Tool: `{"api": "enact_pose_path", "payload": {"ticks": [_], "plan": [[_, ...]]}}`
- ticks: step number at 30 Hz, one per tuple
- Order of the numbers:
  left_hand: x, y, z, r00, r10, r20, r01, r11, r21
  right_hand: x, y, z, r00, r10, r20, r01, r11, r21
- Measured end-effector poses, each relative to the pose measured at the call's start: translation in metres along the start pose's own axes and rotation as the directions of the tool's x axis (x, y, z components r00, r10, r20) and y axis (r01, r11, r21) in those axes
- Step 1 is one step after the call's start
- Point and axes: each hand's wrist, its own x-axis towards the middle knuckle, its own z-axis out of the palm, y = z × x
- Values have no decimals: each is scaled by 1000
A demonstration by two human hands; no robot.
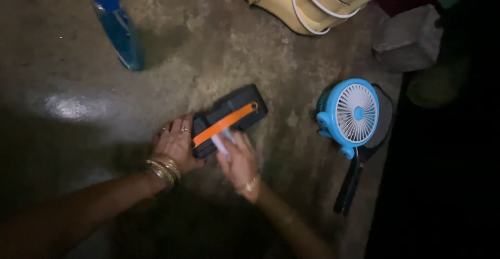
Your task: Cleaning a portable speaker and a small fan using a cloth and liquid cleaner.
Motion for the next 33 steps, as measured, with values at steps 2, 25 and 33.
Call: {"api": "enact_pose_path", "payload": {"ticks": [2,25,33], "plan": [[8,-8,0,997,77,-13,-76,996,51,-6,-2,-24,997,-28,78,27,1000,14],[28,2,-37,958,47,284,-126,955,267,-16,45,-33,960,157,-231,-128,983,135],[24,0,-37,972,109,209,-159,958,240,4,9,-9,992,-120,22,122,985,-123]]}}
